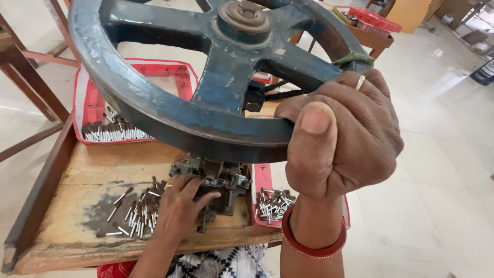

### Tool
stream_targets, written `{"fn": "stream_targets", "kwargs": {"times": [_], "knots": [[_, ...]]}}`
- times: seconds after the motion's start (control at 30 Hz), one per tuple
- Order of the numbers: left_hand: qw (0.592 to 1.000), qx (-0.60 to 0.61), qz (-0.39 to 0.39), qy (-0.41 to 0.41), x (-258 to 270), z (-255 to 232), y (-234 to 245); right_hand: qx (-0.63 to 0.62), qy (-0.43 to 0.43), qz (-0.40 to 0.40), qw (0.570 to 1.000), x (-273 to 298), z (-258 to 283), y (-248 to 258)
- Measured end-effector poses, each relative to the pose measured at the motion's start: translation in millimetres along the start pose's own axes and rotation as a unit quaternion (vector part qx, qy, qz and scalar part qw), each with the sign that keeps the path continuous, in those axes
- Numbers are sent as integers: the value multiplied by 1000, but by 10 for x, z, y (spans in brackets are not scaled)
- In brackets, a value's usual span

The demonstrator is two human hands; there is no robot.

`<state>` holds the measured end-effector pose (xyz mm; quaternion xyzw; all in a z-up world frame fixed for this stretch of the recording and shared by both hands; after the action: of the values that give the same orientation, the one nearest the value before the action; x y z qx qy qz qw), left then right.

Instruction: Operating a manual hand-press wheel to process or assemble small metal pins.

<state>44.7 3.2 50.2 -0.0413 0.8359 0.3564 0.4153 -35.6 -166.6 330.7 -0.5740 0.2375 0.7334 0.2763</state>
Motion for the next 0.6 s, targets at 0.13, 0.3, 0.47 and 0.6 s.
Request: {"fn": "stream_targets", "kwargs": {"times": [0.13,0.3,0.47,0.6], "knots": [[997,-60,30,-22,-3,-48,82,15,-9,8,1000,-9,-19,6],[991,-84,105,-15,117,18,-26,14,-6,2,1000,-15,11,-5],[994,-52,97,-9,153,11,20,-4,-2,-8,1000,8,-2,-13],[998,-16,68,3,181,10,46,-5,-15,-13,1000,69,-27,-9]]}}
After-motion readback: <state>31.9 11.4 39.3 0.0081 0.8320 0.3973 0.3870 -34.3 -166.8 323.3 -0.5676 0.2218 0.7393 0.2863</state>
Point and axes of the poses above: each hand's wrist, its own x-axis away from the middle knuckle, its own y-axis out of the back of the hand, z = x × y, the point moved 6 cm from there along -x, towards the middle knuckle, and after that the axes turned 9 degrees about -y, right-handed, at the moved point
